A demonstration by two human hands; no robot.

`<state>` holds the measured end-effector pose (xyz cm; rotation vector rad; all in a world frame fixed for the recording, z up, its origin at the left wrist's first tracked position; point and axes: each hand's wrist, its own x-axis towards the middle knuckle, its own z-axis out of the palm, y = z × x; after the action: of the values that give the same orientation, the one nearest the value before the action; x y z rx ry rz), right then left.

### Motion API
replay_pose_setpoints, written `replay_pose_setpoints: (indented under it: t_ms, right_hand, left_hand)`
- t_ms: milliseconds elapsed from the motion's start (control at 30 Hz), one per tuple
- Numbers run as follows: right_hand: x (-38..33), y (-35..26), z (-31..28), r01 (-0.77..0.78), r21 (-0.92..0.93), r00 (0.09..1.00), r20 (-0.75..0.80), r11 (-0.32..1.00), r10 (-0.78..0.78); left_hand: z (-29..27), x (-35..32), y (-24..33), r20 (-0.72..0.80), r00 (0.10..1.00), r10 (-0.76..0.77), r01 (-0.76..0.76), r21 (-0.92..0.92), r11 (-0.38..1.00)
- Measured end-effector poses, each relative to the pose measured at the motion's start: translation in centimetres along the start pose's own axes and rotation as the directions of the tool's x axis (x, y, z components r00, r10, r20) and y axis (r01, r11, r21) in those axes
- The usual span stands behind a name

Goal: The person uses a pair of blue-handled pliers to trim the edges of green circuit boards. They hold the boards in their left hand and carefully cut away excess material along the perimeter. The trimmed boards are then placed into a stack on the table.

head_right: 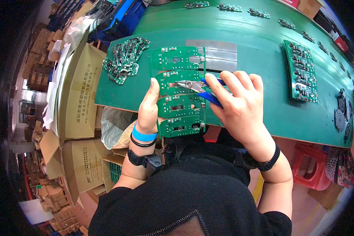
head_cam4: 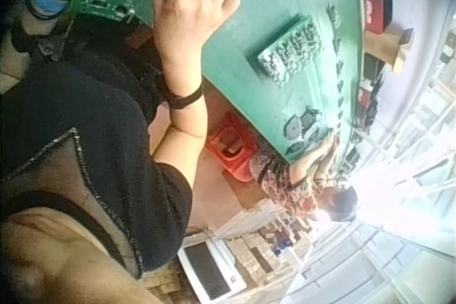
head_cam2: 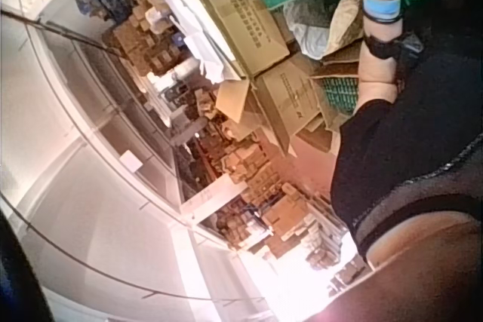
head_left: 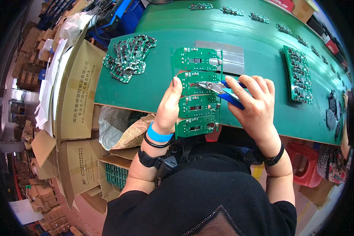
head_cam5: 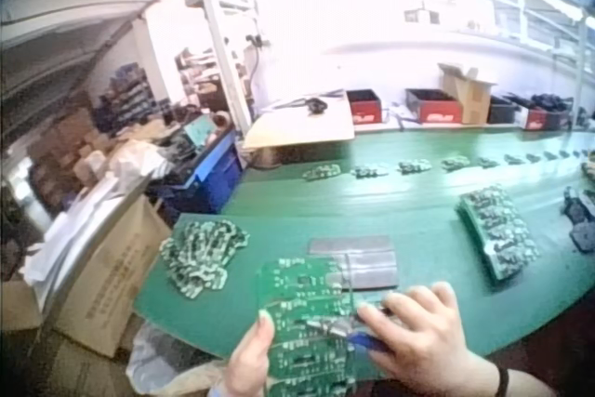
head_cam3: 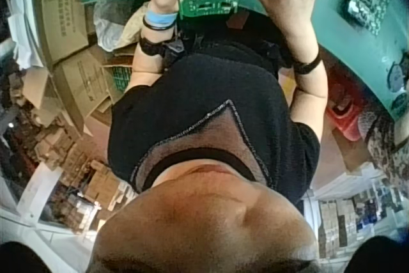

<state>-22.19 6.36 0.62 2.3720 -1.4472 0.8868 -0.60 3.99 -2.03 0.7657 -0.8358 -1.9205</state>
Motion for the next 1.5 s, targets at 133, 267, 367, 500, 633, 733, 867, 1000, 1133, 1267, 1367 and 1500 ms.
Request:
replay_pose_setpoints:
  t_ms: [133, 267, 367, 500, 633, 733, 867, 1000, 1133, 1267, 1367, 1500]
  right_hand:
    - [0.3, 0.7, -1.3, -0.060, 0.057, 0.997, -0.044, 0.997, 0.062]
    - [-0.8, 1.4, -1.4, -0.157, 0.047, 0.987, -0.032, 0.987, 0.158]
    - [-1.6, 1.2, -0.3, -0.167, 0.066, 0.986, 0.039, 0.984, 0.164]
    - [-1.6, 0.8, 0.2, -0.184, 0.052, 0.982, 0.042, 0.982, 0.182]
    - [-1.8, 0.7, 0.3, -0.191, 0.028, 0.978, 0.086, 0.981, 0.188]
    - [-1.9, 0.8, 0.2, -0.212, 0.049, 0.974, 0.095, 0.976, 0.207]
    - [-2.2, 1.0, 0.7, -0.255, 0.088, 0.964, 0.102, 0.963, 0.246]
    - [-2.6, 1.8, 0.8, -0.254, 0.122, 0.967, 0.039, 0.960, 0.251]
    - [-2.2, 2.5, 0.3, -0.312, 0.139, 0.950, 0.020, 0.940, 0.312]
    - [-2.4, 3.1, -0.3, -0.306, 0.151, 0.947, -0.048, 0.940, 0.316]
    - [-2.3, 2.1, -1.4, -0.285, 0.223, 0.958, 0.023, 0.932, 0.287]
    - [-1.8, -0.1, -1.6, -0.145, 0.182, 0.978, 0.175, 0.972, 0.113]
  left_hand:
    - [-0.9, -0.2, 0.1, 0.026, 0.991, -0.131, 0.133, -0.216, 0.967]
    - [-2.3, -0.1, 0.0, 0.251, 0.966, -0.057, 0.202, -0.601, 0.773]
    - [-2.9, 0.0, -0.9, 0.326, 0.944, 0.050, 0.215, -0.722, 0.658]
    - [-2.4, 0.5, -1.3, 0.325, 0.943, 0.074, 0.205, -0.742, 0.638]
    - [-2.1, 0.6, -1.5, 0.352, 0.930, 0.107, 0.208, -0.743, 0.637]
    - [-2.2, 0.6, -1.7, 0.294, 0.952, 0.084, 0.163, -0.721, 0.674]
    - [-1.8, 0.9, -1.7, 0.254, 0.965, 0.068, 0.136, -0.705, 0.696]
    - [-2.0, 1.1, -1.7, 0.270, 0.958, 0.098, 0.122, -0.691, 0.713]
    - [-2.2, 1.2, -1.3, 0.242, 0.963, 0.115, 0.084, -0.678, 0.730]
    - [-2.5, 1.5, -0.2, 0.237, 0.967, 0.089, 0.095, -0.666, 0.740]
    - [-1.4, 2.0, 0.5, 0.134, 0.990, 0.053, 0.014, -0.454, 0.891]
    - [-1.5, 1.7, 0.9, 0.028, 1.000, 0.013, -0.004, -0.293, 0.956]
